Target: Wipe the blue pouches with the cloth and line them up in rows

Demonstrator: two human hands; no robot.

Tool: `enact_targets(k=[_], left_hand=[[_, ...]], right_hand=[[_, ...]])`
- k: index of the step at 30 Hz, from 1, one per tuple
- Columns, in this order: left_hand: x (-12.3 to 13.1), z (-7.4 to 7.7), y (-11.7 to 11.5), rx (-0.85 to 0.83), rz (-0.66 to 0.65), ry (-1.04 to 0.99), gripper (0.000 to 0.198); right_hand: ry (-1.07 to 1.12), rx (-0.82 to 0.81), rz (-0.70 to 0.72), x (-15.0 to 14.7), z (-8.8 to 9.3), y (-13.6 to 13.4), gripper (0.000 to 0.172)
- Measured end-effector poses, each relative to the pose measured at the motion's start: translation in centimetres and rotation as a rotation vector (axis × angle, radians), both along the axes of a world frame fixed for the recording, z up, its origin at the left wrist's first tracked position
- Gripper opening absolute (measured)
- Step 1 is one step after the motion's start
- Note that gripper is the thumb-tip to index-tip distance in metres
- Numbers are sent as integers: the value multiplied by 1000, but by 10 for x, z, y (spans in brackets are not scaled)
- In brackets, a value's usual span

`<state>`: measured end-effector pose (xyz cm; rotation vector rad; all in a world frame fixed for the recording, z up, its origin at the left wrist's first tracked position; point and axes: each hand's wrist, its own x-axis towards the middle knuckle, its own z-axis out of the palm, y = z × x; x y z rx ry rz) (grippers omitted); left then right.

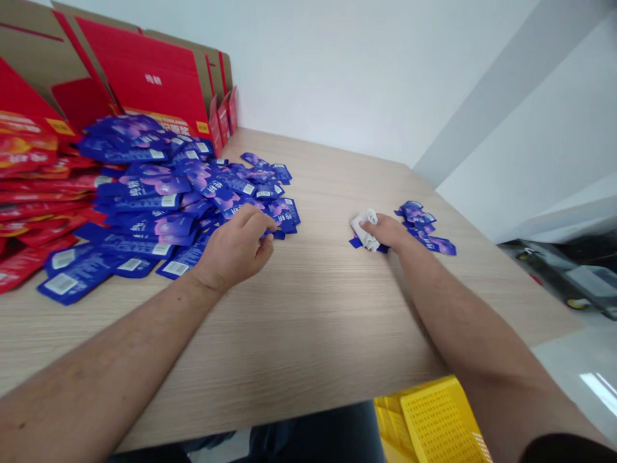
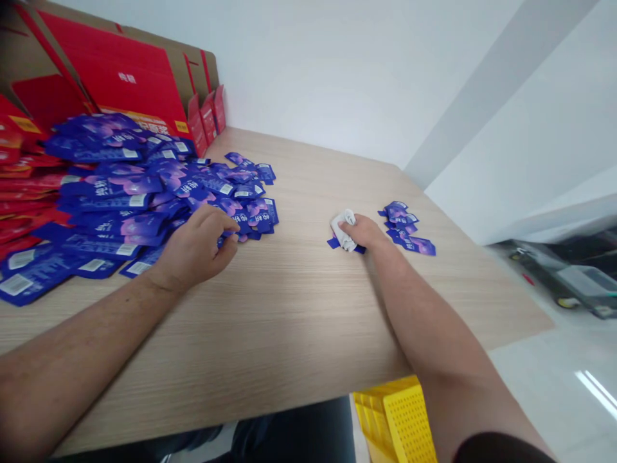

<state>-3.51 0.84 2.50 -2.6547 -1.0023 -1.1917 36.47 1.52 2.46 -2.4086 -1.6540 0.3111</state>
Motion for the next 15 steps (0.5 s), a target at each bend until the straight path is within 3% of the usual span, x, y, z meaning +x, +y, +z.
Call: enact_targets(k=[7,15], left_hand=[[0,-3,7,-33,47,8,18],[-2,-3,11,-74,47,-15,18]], right_hand=[[46,43,-39,-30,-7,-76,37],[212,146,-92,-34,2,-137,33]])
